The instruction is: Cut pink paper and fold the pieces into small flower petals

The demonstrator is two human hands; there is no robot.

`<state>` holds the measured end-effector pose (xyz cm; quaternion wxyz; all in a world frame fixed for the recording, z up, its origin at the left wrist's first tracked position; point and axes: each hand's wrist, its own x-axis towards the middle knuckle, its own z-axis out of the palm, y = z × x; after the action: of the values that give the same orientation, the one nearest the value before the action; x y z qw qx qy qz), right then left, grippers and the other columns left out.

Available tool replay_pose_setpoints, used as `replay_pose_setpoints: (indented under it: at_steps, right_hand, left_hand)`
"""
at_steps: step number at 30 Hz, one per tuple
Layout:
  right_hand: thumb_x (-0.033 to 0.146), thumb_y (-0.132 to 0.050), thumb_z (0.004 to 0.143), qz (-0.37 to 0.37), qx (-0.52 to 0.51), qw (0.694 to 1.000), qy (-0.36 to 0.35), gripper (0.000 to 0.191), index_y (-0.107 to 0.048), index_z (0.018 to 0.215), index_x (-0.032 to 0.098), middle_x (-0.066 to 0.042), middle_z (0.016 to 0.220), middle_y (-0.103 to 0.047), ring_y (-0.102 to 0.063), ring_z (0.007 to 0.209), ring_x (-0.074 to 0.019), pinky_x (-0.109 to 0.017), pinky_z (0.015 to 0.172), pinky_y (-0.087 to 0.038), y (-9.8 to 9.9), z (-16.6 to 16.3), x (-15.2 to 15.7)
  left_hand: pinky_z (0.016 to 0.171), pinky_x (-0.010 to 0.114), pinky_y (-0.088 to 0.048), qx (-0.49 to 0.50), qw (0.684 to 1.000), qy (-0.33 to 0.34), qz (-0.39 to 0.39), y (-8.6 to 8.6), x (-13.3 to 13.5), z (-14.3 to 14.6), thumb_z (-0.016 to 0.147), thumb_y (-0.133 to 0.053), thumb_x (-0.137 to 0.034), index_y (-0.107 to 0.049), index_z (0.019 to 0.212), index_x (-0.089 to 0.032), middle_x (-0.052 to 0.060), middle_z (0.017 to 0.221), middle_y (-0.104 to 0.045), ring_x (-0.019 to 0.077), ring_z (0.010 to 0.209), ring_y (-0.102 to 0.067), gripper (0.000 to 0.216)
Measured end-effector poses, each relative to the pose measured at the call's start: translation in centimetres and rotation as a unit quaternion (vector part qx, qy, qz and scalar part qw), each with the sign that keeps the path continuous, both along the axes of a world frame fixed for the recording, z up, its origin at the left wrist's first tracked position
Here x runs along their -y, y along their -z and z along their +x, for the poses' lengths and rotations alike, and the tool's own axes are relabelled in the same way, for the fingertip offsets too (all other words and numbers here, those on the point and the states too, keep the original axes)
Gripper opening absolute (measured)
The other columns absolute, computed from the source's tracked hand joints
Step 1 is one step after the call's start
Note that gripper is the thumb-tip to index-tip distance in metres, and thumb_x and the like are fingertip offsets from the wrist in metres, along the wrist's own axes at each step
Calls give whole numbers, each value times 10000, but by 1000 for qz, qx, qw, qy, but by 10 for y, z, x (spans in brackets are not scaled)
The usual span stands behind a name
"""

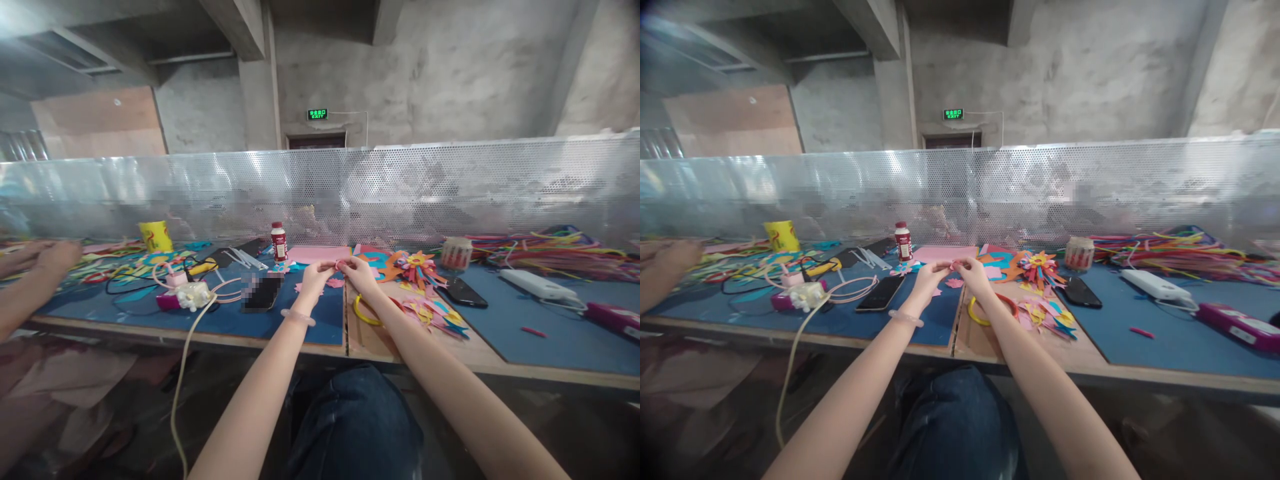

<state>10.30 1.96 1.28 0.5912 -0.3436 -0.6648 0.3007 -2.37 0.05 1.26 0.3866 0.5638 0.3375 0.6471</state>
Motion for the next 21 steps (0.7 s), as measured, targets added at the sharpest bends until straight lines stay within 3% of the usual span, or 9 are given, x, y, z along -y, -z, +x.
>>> replay_pose_setpoints:
  at_steps: [9,15,21]
  right_hand:
    - [326,-598,663,-3,0,1000,-8,239,-630,807,138,-42,701,-649,-578,622,-141,-246,556,-452,2,0,-3]
    - [317,-603,656,1,-3,1000,-12,235,-622,805,136,-33,692,-633,-565,612,-131,-234,543,-447,5,1,-7]
    - [322,-596,645,5,0,1000,-7,246,-612,810,140,-17,674,-609,-537,569,-118,-231,521,-434,7,1,-11]
  left_hand:
    - [586,237,-453,17,1000,15,-19,2,-1,-1,555,-692,-193,-652,761,-116,60,698,-665,138,628,-601,224]
    - [661,273,-477,31,999,18,-32,2,-3,0,582,-649,-166,-671,752,-116,66,721,-679,152,666,-617,179]
    - [649,300,-490,41,998,19,-45,0,-3,1,667,-607,-300,-676,749,-115,86,729,-681,180,685,-631,213]
